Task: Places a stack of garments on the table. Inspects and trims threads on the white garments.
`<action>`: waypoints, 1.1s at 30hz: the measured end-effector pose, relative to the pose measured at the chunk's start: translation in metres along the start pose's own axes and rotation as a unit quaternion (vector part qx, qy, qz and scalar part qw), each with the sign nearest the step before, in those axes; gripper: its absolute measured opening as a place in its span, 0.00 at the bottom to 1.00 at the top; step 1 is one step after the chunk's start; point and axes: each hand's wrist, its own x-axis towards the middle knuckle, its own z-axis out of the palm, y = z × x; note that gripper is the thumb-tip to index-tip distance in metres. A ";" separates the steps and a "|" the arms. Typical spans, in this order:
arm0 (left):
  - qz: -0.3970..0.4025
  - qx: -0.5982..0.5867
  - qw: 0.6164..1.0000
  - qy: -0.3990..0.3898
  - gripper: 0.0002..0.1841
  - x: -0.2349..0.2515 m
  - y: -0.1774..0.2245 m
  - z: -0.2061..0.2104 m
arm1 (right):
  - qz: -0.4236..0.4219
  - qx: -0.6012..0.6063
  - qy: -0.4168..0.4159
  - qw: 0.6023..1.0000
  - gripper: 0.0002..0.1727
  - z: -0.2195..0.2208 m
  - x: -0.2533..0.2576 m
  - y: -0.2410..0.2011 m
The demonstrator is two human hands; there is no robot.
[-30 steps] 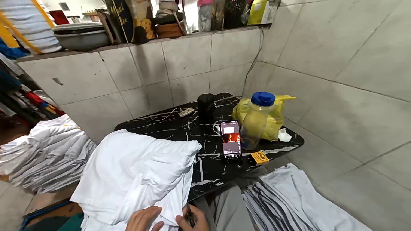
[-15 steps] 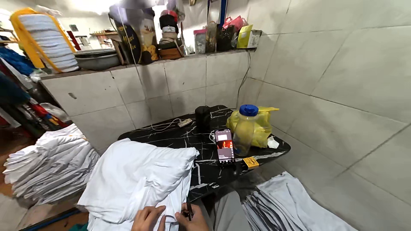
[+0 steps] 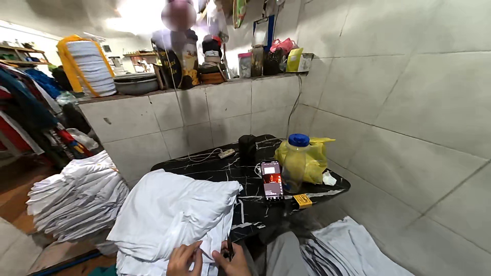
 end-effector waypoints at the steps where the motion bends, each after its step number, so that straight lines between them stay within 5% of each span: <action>1: -0.007 -0.008 1.000 0.020 0.11 0.000 0.004 0.003 | 0.001 0.001 -0.002 1.000 0.07 -0.001 0.000 -0.001; 6: -0.109 -0.164 0.980 0.029 0.12 -0.002 0.031 0.017 | -0.016 -0.020 -0.022 0.999 0.07 -0.001 0.000 -0.001; 10: -0.119 -0.230 0.966 -0.018 0.17 -0.005 0.050 0.021 | -0.032 -0.026 -0.018 0.999 0.09 -0.001 0.000 0.002; 22: -0.091 -0.282 0.955 -0.028 0.11 0.025 0.046 0.013 | -0.053 0.030 -0.053 0.997 0.10 -0.012 -0.003 0.002; 33: -0.074 -0.168 0.982 -0.035 0.13 0.018 0.061 0.007 | -0.030 0.031 -0.098 0.994 0.18 -0.004 -0.001 -0.013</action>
